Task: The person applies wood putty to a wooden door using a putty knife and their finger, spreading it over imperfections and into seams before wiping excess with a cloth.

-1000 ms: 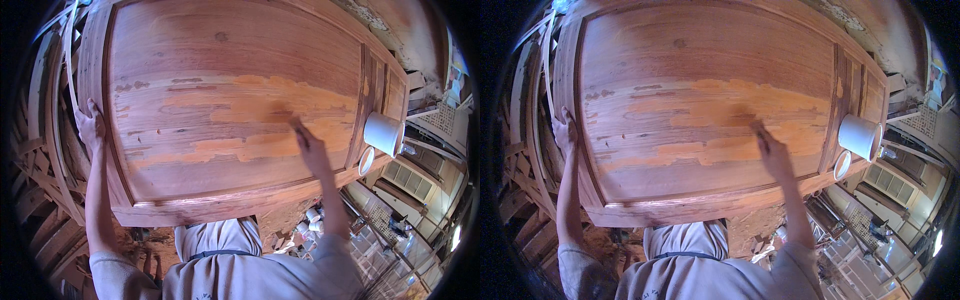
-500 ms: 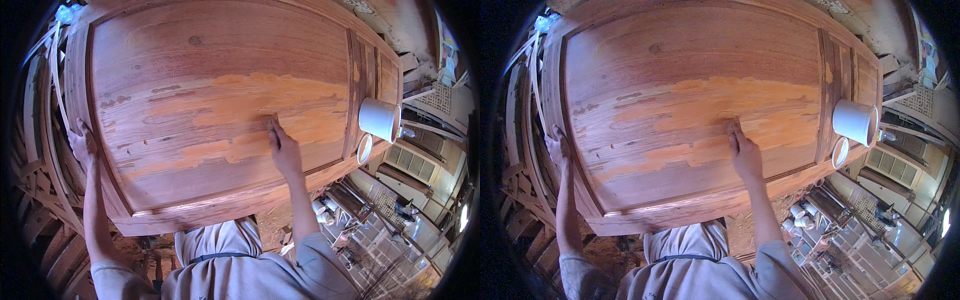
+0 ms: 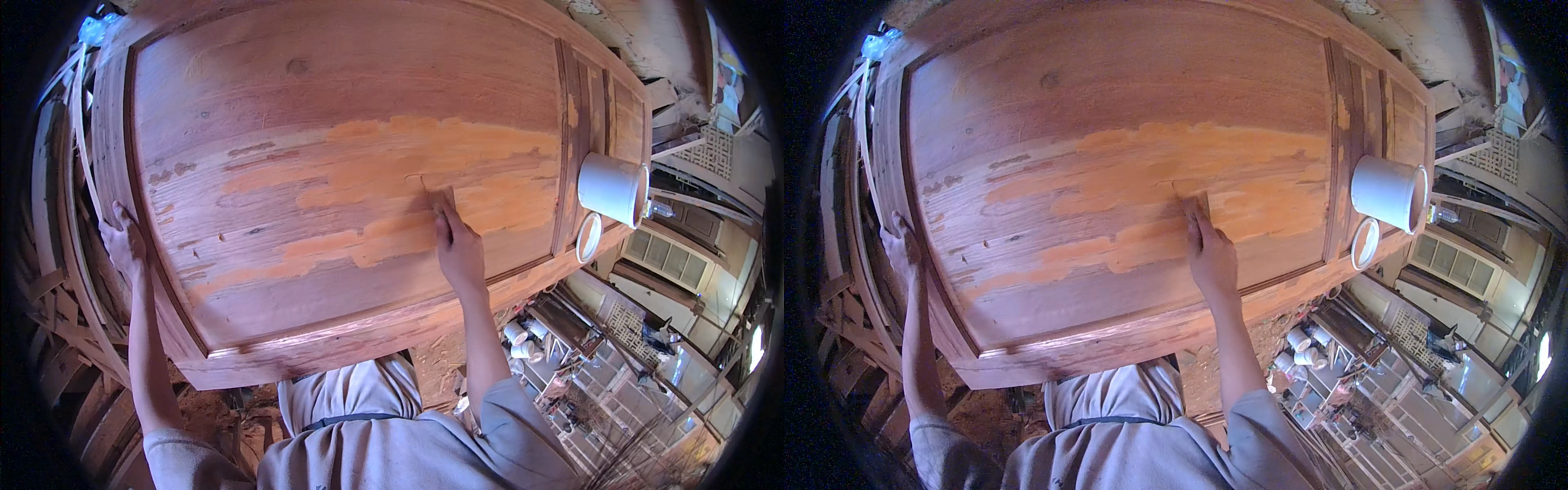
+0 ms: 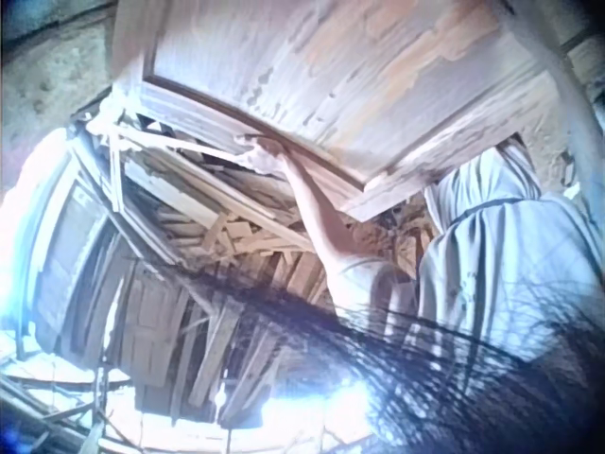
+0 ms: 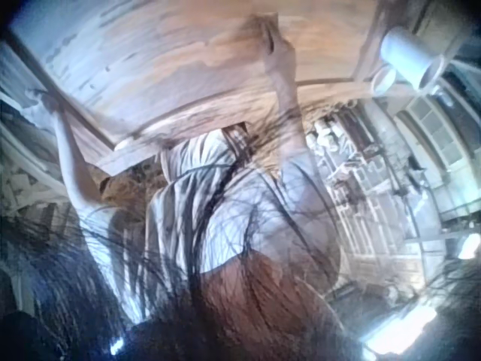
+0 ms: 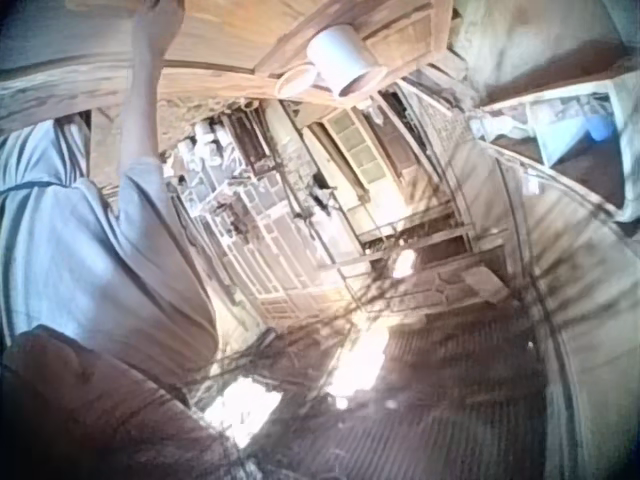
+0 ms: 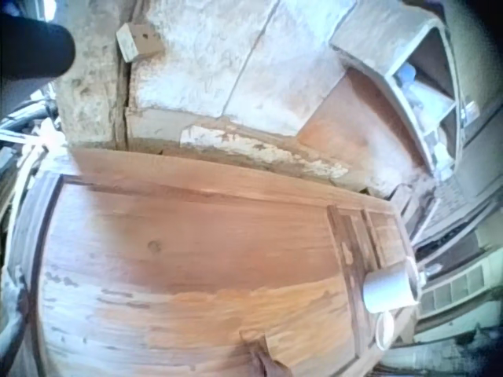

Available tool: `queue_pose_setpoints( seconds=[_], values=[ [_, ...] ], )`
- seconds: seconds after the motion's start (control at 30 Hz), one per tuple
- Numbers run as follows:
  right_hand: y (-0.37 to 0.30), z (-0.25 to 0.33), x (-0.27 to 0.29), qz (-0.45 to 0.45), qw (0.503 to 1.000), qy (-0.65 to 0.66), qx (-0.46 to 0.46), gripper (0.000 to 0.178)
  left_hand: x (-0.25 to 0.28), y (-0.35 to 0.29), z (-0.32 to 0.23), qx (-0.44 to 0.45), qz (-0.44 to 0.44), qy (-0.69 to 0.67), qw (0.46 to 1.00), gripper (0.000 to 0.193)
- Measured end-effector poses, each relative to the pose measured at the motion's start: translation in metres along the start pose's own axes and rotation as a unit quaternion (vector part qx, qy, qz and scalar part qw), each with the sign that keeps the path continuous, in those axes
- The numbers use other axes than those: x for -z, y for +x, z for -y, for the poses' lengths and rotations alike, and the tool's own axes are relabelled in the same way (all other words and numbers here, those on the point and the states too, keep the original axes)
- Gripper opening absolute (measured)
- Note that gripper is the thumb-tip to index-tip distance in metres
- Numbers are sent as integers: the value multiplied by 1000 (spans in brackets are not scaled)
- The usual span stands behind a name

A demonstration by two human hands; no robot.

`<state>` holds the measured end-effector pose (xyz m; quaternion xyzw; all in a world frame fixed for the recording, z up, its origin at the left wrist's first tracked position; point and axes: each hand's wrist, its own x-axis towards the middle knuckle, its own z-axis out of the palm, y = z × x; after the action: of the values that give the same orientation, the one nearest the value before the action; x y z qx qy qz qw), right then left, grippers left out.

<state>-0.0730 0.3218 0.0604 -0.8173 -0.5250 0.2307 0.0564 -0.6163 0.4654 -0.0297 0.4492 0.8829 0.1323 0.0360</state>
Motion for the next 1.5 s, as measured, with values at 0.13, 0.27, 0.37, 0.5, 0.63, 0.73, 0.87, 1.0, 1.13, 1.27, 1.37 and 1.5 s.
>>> queue_pose_setpoints(
  seconds=[0.13,0.27,0.37,0.5,0.63,0.73,0.87,1.0,1.13,1.27,1.37,1.5],
  values=[
    [16,-15,2,-36,999,26,13,40,1,2,-5,-8,5,-6,1000,80],
    [13,-12,-2,-16,998,-33,-45,40,-4,4,-2,-17,-6,-8,1000,79],
    [8,-26,5,-29,998,38,41,39,3,1,-5,0,-1,-1,1000,79],
    [28,-34,13,-70,997,7,31,39,4,0,-10,6,5,3,1000,80],
    [22,-43,3,-65,998,-10,-1,37,1,0,-9,-1,5,-2,1000,80],
    [20,-46,20,7,1000,-22,-7,38,1,1,-2,16,3,14,1000,87],
    [32,-50,20,-80,996,22,35,39,1,1,-2,18,-4,23,1000,79],
    [20,-64,20,-52,998,-31,17,39,-3,6,-4,13,12,6,1000,78],
    [16,-47,55,26,995,-43,82,38,4,2,-4,17,-17,15,1000,78],
    [37,27,54,150,959,-145,192,37,-1,3,-5,22,6,8,1000,81],
    [60,42,39,198,899,-309,240,44,-1,1,-3,20,-8,17,1000,81],
    [73,2,62,204,886,-317,271,47,0,2,-4,30,14,15,999,79]
  ],
)
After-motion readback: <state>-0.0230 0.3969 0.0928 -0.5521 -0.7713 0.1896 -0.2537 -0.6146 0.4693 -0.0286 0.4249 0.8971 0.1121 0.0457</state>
